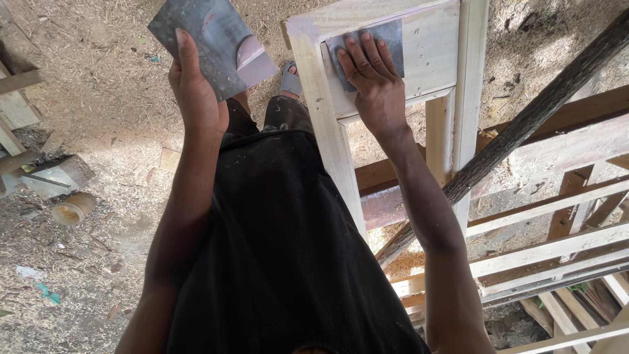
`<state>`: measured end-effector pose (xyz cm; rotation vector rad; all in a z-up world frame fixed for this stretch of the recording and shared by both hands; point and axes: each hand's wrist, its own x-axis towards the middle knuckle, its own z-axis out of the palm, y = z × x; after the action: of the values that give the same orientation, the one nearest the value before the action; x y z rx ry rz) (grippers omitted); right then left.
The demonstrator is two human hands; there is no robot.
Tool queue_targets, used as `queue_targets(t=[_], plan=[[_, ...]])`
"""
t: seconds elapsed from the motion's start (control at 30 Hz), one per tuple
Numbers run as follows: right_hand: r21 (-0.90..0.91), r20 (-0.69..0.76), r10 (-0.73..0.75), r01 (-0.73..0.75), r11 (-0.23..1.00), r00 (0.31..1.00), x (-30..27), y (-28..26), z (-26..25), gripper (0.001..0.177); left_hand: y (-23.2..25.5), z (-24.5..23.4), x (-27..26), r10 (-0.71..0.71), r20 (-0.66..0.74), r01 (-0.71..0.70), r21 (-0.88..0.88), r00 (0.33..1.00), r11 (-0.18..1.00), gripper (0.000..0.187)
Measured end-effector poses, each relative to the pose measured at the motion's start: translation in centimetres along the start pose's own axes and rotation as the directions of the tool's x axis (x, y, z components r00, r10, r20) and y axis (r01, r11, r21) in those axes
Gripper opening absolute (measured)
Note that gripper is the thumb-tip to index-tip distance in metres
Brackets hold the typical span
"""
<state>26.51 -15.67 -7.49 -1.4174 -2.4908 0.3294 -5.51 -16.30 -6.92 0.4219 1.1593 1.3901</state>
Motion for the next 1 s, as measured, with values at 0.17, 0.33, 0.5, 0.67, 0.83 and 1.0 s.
queue_targets(t=[0.17, 0.33, 0.5, 0.67, 0.83, 1.0], plan=[[0.01, 0.046, -0.001, 0.0, 1.0, 0.999, 0.2, -0.1, -0.6, 0.043, 0.1, 0.2, -0.1, -0.004, -0.008, 0.004, 0.029, 1.0, 1.0, 0.05], [-0.014, 0.059, -0.025, 0.026, 1.0, 0.998, 0.2, -0.1, -0.5, 0.044, 0.2, 0.0, -0.5, 0.005, -0.001, -0.005, 0.015, 1.0, 1.0, 0.049], [-0.03, 0.028, -0.024, 0.025, 0.999, 0.999, -0.1, -0.2, 0.5, 0.042, 0.4, -0.8, -0.6, 0.01, -0.024, -0.01, 0.003, 1.0, 1.0, 0.051], [-0.03, 0.031, 0.016, -0.015, 0.999, 0.999, -0.2, -1.3, 0.2, 0.044, 0.6, -1.2, -0.3, 0.024, -0.004, -0.025, -0.019, 1.0, 1.0, 0.053], [0.006, 0.099, 0.028, -0.029, 1.0, 0.995, -0.7, -2.3, -2.7, 0.044, 0.6, -1.3, 0.2, 0.021, -0.009, -0.021, -0.013, 1.0, 1.0, 0.054], [0.08, 0.043, 0.073, -0.076, 0.994, 0.996, -0.3, -1.7, -4.9, 0.036, 0.5, -1.1, 0.6, 0.032, 0.014, -0.032, -0.004, 0.999, 0.999, 0.053]])
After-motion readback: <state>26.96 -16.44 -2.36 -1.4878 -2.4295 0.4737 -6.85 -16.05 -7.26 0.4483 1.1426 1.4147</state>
